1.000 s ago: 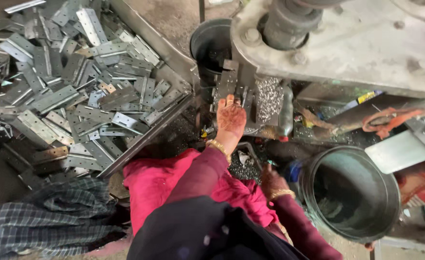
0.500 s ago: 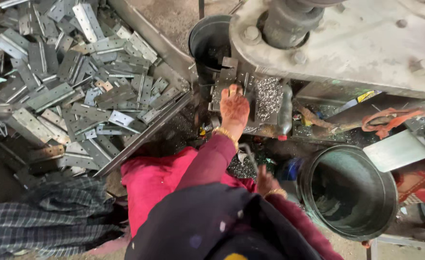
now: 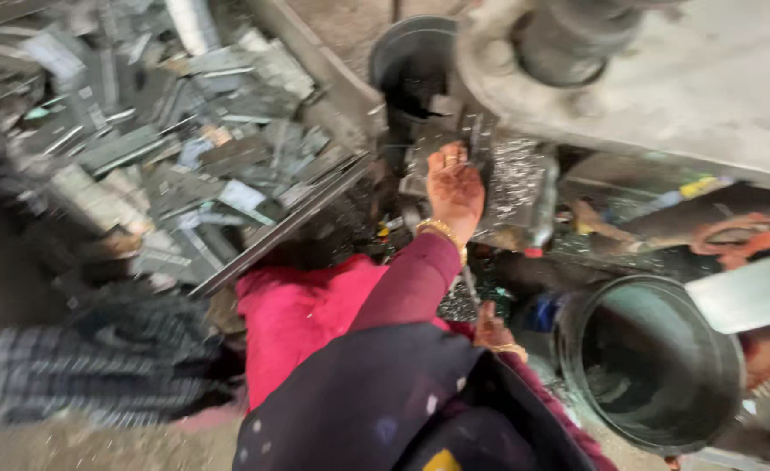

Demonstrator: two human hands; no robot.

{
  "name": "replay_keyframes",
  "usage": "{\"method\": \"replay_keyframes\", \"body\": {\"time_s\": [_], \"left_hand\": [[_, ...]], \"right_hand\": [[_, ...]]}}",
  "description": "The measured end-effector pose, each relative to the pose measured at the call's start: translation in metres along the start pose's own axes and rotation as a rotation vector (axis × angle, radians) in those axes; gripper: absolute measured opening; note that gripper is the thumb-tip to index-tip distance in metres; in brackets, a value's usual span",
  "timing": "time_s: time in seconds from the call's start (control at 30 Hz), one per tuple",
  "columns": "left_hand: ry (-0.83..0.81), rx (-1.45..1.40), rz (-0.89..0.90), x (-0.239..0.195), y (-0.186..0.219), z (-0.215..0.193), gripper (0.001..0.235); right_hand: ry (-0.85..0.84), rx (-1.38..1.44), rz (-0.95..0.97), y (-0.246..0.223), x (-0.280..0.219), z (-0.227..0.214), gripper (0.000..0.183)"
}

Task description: The person uses a metal fabrication machine to press or form small metal brackets, picking them from a bin and placing them into the machine one at a time.

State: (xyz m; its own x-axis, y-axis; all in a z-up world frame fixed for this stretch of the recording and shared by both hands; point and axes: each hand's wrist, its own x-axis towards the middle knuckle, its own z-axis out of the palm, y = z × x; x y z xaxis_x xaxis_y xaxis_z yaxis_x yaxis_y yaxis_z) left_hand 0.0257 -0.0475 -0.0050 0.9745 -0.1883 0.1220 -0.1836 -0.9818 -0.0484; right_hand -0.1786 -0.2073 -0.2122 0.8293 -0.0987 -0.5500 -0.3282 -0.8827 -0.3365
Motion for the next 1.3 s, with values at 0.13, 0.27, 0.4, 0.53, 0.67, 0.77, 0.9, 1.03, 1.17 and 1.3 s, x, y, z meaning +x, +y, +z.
{"method": "replay_keyframes", "body": {"time_s": [0.13, 0.27, 0.4, 0.53, 0.67, 0.77, 0.9, 1.03, 1.17, 1.3], "left_hand": [[0.274, -0.278, -0.07, -0.027, -0.05, -0.005, 0.019], [0.264, -0.202, -0.204, -0.076, -0.154, 0.003, 0.029], [0.154, 0.001, -0.32, -0.076, -0.225, 0.024, 0.044], [-0.015, -0.122, -0.267, -0.073, -0.253, 0.046, 0.041], [0.17, -0.372, -0.493, -0.06, -0.272, 0.064, 0.026], [0.603, -0.813, -0.55, -0.079, -0.29, 0.07, 0.036], [0.425, -0.84, -0.62, -0.084, -0.291, 0.049, 0.033], [0.457, -0.665, -0.211, -0.089, -0.193, -0.001, 0.034], [0.062, -0.189, 0.198, -0.086, -0.056, -0.024, 0.026], [0.128, -0.169, 0.292, -0.078, -0.012, -0.003, 0.04]], "right_hand": [[0.008, -0.056, -0.017, 0.009, -0.019, -0.014, 0.056], [0.204, -0.152, -0.163, -0.01, -0.031, -0.019, 0.061], [-0.085, 0.05, 0.114, -0.012, -0.023, -0.015, 0.058], [0.058, -0.189, 0.01, 0.013, -0.023, -0.003, 0.072], [0.012, 0.23, 0.071, 0.023, 0.001, 0.02, 0.065], [0.03, 0.214, 0.094, 0.019, 0.009, 0.024, 0.064], [0.116, 0.031, -0.046, 0.024, 0.009, 0.031, 0.064], [0.318, 0.032, -0.343, 0.029, 0.012, 0.033, 0.072], [0.284, 0.121, -0.184, 0.014, -0.035, 0.006, 0.062], [0.288, -0.155, -0.05, -0.033, -0.081, -0.058, 0.047]]}}
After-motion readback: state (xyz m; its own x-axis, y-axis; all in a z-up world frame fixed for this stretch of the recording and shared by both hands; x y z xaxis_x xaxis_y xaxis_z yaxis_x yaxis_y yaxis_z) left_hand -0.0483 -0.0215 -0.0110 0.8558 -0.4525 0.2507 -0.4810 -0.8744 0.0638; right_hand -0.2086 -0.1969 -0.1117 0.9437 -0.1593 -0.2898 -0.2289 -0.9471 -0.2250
